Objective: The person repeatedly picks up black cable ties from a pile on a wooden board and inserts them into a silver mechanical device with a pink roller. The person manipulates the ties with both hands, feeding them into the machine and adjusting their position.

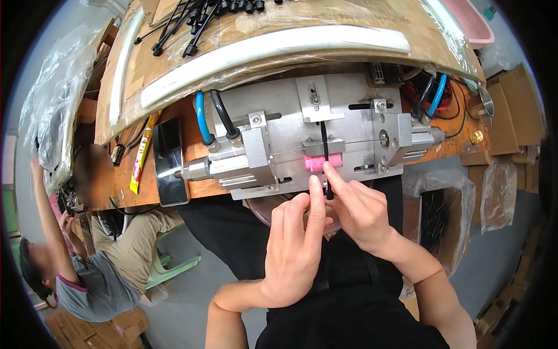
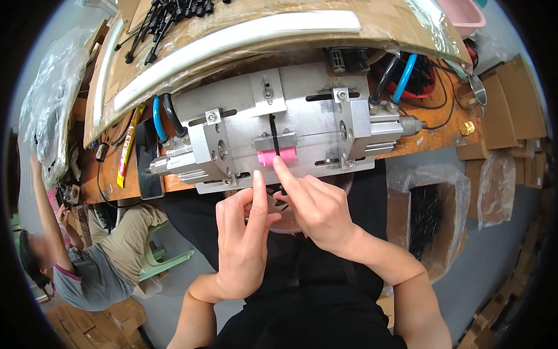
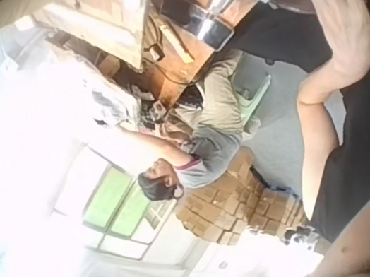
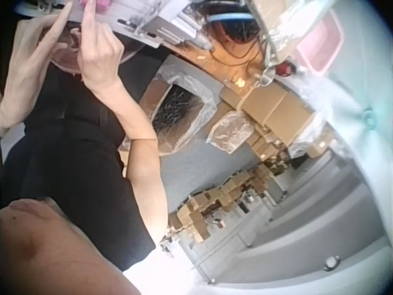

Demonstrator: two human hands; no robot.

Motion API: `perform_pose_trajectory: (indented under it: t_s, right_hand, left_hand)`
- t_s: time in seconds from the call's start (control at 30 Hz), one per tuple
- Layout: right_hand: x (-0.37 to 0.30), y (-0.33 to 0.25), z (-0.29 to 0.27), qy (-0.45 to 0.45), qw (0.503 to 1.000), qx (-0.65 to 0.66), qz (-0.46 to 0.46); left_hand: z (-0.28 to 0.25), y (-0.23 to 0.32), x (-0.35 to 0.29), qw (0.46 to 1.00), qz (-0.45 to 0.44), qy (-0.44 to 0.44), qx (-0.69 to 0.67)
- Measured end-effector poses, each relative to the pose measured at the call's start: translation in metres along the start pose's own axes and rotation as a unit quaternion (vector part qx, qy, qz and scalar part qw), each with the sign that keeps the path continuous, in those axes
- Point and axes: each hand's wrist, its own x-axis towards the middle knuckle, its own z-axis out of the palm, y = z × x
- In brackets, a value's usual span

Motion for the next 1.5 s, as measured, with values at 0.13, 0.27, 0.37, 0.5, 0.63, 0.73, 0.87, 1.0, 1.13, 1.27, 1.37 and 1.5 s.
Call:
perform_pose_trajectory:
  t_s: [0.13, 0.27, 0.37, 0.5, 0.63, 0.73, 0.87, 1.0, 1.13, 1.27, 1.37, 1.5]
  right_hand:
    - [0.007, -0.006, -0.012, -0.045, 0.999, -0.013, 0.017]
    - [0.047, -0.006, -0.051, -0.042, 0.995, -0.075, -0.057]
    - [0.129, 0.022, -0.061, 0.119, 0.969, -0.147, -0.159]
    - [0.233, 0.057, -0.071, 0.086, 0.918, -0.304, -0.24]
    - [0.246, 0.105, -0.088, -0.044, 0.94, -0.224, -0.252]
    - [0.213, 0.104, -0.112, -0.099, 0.975, -0.121, -0.156]
    - [0.223, 0.109, -0.137, -0.118, 0.992, -0.012, -0.042]
    - [0.254, 0.108, -0.151, -0.018, 0.911, 0.409, 0.055]
    - [0.225, 0.095, -0.167, 0.148, 0.897, 0.408, 0.088]
    - [0.184, 0.045, -0.144, 0.146, 0.875, 0.458, 0.06]
    - [0.153, 0.053, -0.151, 0.195, 0.891, 0.403, 0.081]
    - [0.115, 0.078, -0.183, 0.128, 0.911, 0.377, 0.11]
  left_hand:
    - [-0.006, -0.004, 0.004, 1.0, 0.001, 0.009, 0.002]
    - [-0.034, -0.017, 0.051, 0.998, 0.012, 0.052, 0.032]
    - [-0.041, -0.041, 0.137, 0.973, 0.144, 0.17, 0.063]
    - [-0.04, -0.053, 0.247, 0.97, 0.192, 0.129, 0.07]
    - [-0.033, -0.074, 0.268, 0.956, 0.265, 0.07, 0.101]
    - [-0.045, -0.078, 0.237, 0.969, 0.241, 0.031, 0.044]
    - [-0.079, -0.081, 0.219, 0.979, 0.072, -0.073, -0.179]
    - [-0.108, -0.078, 0.207, 0.934, 0.003, -0.023, -0.356]
    - [-0.057, -0.036, 0.124, 0.981, 0.095, 0.051, -0.159]
    - [-0.019, -0.012, 0.024, 0.998, 0.062, -0.028, -0.004]
    - [0.012, -0.007, 0.006, 0.994, 0.049, -0.072, 0.063]
    - [0.028, -0.007, 0.009, 0.989, 0.061, -0.063, 0.115]
